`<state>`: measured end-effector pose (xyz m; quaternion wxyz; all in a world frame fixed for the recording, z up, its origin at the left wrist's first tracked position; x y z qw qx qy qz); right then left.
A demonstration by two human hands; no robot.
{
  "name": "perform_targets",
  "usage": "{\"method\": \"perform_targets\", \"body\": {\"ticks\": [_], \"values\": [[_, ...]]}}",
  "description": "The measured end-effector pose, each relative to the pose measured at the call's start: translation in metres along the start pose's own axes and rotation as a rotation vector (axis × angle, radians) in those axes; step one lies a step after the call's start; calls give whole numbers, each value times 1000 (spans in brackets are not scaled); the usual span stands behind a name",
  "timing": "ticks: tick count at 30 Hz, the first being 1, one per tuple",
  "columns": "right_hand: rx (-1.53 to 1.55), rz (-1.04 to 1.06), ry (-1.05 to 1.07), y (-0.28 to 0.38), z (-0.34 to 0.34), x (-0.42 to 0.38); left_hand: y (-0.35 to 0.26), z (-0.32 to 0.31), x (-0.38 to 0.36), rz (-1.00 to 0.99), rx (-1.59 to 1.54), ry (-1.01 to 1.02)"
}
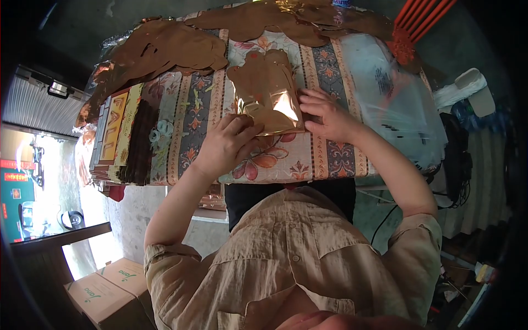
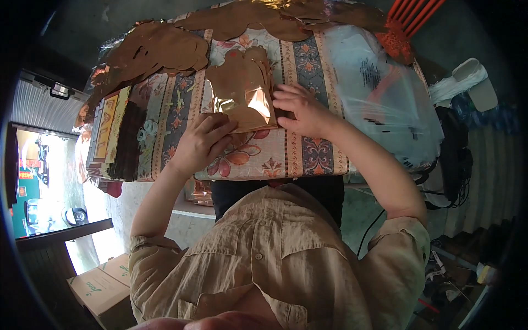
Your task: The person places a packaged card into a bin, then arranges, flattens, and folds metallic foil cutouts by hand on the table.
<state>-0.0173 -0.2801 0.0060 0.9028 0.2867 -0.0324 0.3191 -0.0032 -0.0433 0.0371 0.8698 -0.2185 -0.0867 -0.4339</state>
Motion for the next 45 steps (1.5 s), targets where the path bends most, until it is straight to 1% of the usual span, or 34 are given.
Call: {"method": "perform_targets", "body": {"ticks": [1,5,7,8,11,18,21,23,24,26,27,28,30,31,33,35,37,39,40,42,43,45], "values": [[48,-6,-4,1,1,0,0,0,0,9,-3,-1],[41,26,-84,-3,5,2,-2,2,1,1,-8,-20],[-135,41,14,-2,3,4,-2,2,0,0,-2,-21],[-139,35,8,1,4,6,-2,2,1,1,4,-23],[-203,38,102,2,-1,13,-2,2,2,10,-1,-10],[-254,111,118,4,-4,16,-2,0,1,22,2,-9],[-233,128,109,5,-2,19,-1,0,1,26,6,-11],[-180,51,222,5,0,20,-1,0,1,33,2,-3],[-175,53,225,6,-1,20,-1,0,1,38,2,0],[-80,-61,138,4,3,20,-2,1,1,45,-6,3],[-40,-80,157,6,5,21,-2,1,1,49,-7,5],[-38,-79,159,4,2,20,-2,1,1,46,-9,5],[-103,9,67,2,0,18,-1,1,1,46,-9,5],[-101,12,68,0,-2,18,-1,0,1,43,-9,6],[-41,-58,98,-5,-5,17,-2,2,1,43,-8,6],[-41,-41,68,-5,-5,16,-3,2,2,62,-36,43],[-42,-24,37,-2,-3,16,-1,1,1,58,-28,31],[12,-87,113,-2,-2,17,-1,1,1,55,-19,18],[11,-87,114,-1,1,17,-1,1,1,53,-12,16],[104,-147,180,-4,0,17,-1,0,1,52,-4,12],[104,-146,181,-6,-1,16,0,-1,1,43,2,13],[185,-86,89,-6,0,16,0,-1,1,33,8,14]]}}
Point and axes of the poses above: each hand's wrist, its own x-axis towards the middle knuckle, its own z-axis out of the back of the hand, y = z × x, the point moved 5 cm from there along x, towards the middle knuckle, and after that the axes turned 11 degrees about z, right-handed, at the moved point
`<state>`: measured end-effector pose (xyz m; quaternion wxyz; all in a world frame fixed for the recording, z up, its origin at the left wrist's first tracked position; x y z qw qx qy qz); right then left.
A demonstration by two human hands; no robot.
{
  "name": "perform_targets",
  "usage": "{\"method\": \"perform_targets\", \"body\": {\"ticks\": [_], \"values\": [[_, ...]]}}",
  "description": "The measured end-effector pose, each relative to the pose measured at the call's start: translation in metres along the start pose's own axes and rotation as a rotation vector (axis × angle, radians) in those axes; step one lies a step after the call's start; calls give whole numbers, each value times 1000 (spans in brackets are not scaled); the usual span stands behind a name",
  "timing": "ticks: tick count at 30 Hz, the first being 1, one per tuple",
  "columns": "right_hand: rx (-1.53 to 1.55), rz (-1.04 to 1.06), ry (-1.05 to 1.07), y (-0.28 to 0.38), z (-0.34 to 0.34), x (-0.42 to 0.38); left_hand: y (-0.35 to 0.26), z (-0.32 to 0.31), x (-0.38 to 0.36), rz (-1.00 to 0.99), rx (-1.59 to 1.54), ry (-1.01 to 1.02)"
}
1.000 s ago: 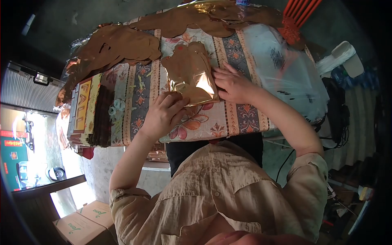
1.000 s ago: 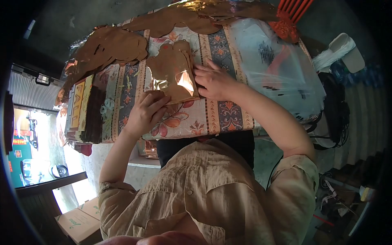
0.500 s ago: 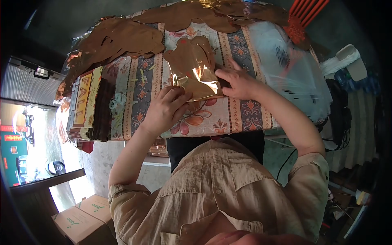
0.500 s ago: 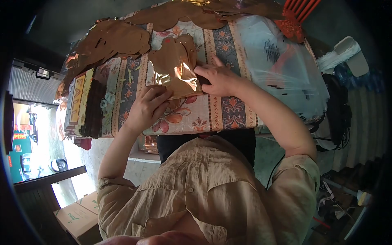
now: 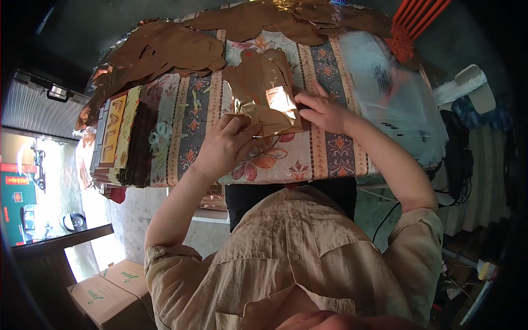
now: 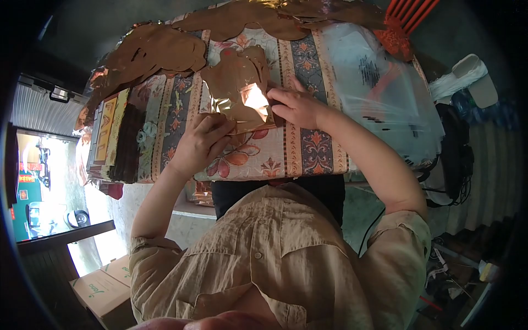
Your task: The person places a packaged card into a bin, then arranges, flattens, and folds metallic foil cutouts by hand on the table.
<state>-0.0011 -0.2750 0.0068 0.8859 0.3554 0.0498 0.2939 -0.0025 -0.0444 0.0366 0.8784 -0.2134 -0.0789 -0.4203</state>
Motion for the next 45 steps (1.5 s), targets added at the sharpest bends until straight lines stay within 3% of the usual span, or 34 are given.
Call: {"method": "perform_targets", "body": {"ticks": [9,16,20,22,45], "values": [[-33,-46,20,6,0,1,-1,0,0,-22,26,-4],[-39,76,-123,-1,-4,0,1,-1,-1,-12,31,18],[-4,13,-69,-2,-2,3,0,-1,-1,-20,56,13],[-22,137,-199,3,0,3,0,0,-1,-14,51,19],[-36,89,-229,-5,-6,4,-2,1,0,-13,41,22]]}}
Point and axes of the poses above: each hand's wrist, its own x-axis towards the middle knuckle, its own z-axis out of the back of the hand, y = z × x, the point moved 5 cm from there along x, towards the middle knuckle, and after that the axes turned 11 degrees about z, right-handed, at the moved point
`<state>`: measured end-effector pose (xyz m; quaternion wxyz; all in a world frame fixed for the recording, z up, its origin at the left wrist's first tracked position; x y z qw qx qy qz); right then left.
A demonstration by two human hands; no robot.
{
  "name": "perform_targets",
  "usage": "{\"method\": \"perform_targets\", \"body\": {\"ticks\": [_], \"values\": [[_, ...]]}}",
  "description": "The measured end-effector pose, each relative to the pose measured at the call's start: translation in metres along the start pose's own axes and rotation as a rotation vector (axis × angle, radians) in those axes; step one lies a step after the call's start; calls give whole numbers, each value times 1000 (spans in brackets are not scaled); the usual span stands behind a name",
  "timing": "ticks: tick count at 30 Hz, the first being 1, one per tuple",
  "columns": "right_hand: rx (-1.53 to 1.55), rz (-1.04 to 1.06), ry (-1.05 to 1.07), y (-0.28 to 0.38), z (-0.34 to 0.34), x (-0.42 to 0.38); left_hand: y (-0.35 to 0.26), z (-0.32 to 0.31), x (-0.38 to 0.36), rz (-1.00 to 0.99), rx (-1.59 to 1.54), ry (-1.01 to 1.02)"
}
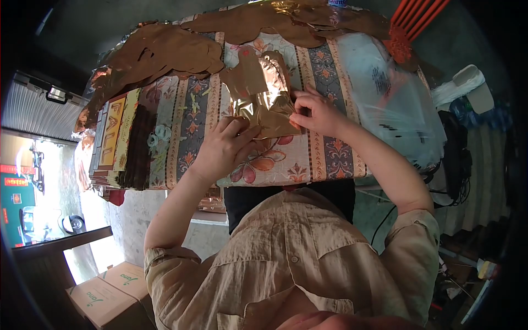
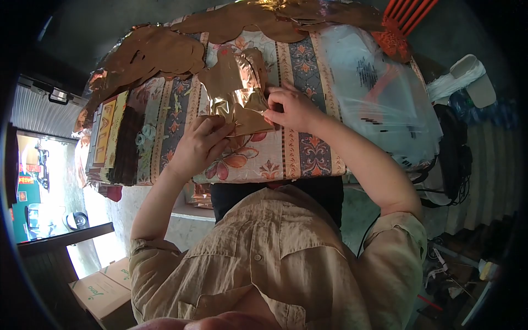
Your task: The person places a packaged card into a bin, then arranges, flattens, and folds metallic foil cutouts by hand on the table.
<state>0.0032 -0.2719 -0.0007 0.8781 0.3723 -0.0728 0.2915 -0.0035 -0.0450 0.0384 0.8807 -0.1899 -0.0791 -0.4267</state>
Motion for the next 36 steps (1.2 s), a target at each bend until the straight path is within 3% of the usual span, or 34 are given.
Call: {"method": "perform_targets", "body": {"ticks": [36], "values": [[-13,-13,-42,4,-1,-1,3,3,-6,-16,-16,47]]}}
Point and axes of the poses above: each hand's wrist, its own x-axis towards the middle knuckle, its own z-axis out of the back of the hand, y = z × x, the point moved 5 cm from there along x, towards the middle knuckle, and after that the axes turned 11 degrees about z, right-handed, at the moved point
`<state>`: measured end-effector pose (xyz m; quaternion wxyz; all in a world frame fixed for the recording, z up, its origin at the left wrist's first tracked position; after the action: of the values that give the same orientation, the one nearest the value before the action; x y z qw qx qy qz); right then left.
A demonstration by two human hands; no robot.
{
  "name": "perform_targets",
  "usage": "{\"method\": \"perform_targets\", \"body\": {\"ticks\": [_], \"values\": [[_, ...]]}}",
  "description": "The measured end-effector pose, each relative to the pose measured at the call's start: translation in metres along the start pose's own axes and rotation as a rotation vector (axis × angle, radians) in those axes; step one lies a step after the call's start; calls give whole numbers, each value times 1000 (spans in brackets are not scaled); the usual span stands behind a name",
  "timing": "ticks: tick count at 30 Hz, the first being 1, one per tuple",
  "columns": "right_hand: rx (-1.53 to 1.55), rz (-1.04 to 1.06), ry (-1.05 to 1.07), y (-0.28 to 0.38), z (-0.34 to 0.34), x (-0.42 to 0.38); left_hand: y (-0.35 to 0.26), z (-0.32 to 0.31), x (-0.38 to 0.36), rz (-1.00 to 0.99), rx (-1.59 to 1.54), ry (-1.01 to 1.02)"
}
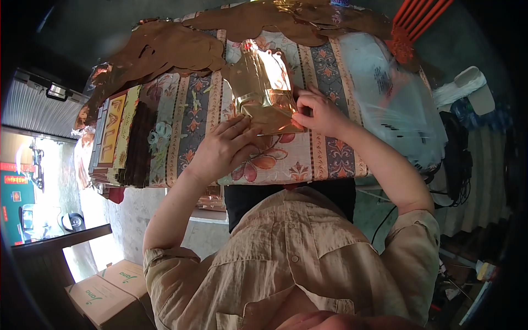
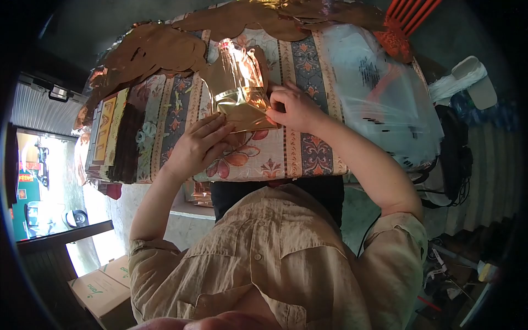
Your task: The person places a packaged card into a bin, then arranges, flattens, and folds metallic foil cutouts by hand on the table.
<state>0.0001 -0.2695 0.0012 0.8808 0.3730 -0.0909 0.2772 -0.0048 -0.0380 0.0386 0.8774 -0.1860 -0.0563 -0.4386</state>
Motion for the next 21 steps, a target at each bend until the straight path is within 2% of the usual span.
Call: {"method": "perform_targets", "body": {"ticks": [14,21], "values": [[-14,28,-9,0,1,-1,0,-3,-2,13,43,54],[60,45,-40,2,7,2,-3,0,0,-17,80,-4]]}}
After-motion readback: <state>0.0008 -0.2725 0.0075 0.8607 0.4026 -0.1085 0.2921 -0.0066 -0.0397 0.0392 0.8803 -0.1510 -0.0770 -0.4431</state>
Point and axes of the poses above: each hand's wrist, its own x-axis towards the middle knuckle, its own z-axis out of the back of the hand, y = z × x, the point moved 5 cm from there along x, towards the middle knuckle, and after that the axes turned 11 degrees about z, right-handed, at the moved point
